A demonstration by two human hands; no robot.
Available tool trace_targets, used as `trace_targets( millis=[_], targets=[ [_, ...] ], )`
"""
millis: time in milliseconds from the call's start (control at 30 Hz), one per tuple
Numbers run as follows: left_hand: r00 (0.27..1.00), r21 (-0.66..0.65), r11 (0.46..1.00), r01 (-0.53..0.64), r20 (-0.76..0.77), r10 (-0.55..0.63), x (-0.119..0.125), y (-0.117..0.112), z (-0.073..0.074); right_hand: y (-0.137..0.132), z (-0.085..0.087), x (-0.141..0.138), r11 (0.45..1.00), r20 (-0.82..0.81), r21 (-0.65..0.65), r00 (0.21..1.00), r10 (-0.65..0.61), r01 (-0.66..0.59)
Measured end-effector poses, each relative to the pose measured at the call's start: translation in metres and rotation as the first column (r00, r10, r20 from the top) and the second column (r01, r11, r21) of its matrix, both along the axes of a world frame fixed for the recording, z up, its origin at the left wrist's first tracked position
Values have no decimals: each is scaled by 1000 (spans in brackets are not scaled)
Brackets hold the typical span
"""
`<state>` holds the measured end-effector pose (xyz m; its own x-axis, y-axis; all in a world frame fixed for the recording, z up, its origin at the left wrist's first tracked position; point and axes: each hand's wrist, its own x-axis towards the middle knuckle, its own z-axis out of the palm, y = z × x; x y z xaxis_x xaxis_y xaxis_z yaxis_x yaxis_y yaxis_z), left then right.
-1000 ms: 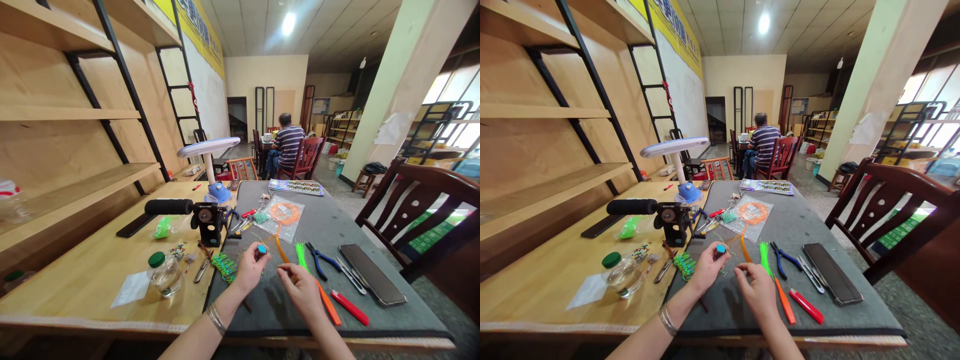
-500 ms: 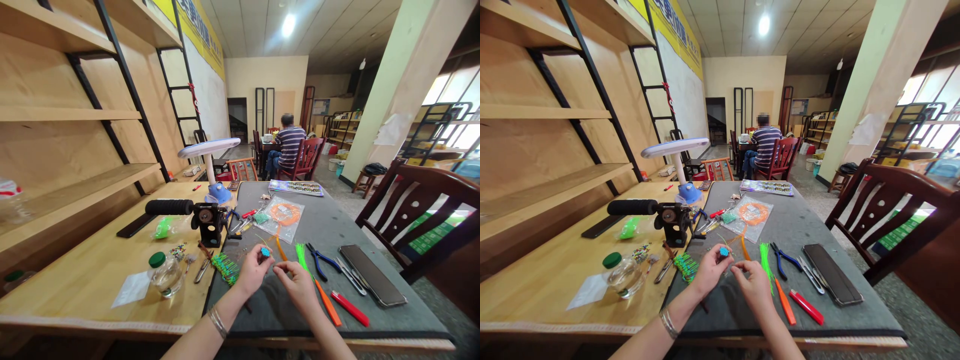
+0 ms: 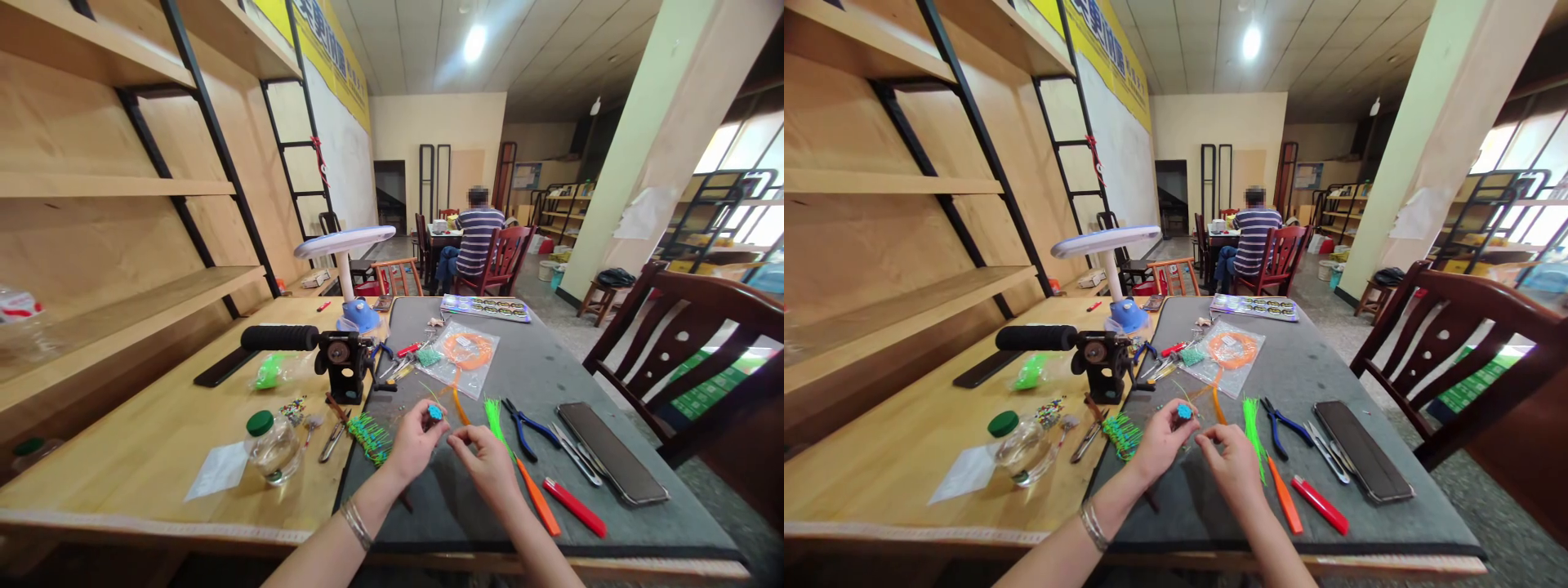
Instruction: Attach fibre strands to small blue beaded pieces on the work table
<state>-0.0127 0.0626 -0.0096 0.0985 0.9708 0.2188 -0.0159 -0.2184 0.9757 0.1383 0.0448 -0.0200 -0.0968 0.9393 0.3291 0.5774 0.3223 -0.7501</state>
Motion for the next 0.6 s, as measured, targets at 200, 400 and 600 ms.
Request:
trace_targets(
  millis=[200, 400, 600],
  targets=[
    [1000, 1, 1000, -27, 3, 27, -2, 4, -1, -2, -7, 8, 1000, 51, -8, 998, 24, -23],
    [1000, 35, 999, -24, -16, 25, -1, 1, 3, 2, 3, -2, 1000, 55, -1, 998, 16, -16],
    [1000, 14, 1000, -11, -12, 11, -1, 1, 3, 1, 0, 2, 999, 82, -47, 996, 22, -19]
  ],
)
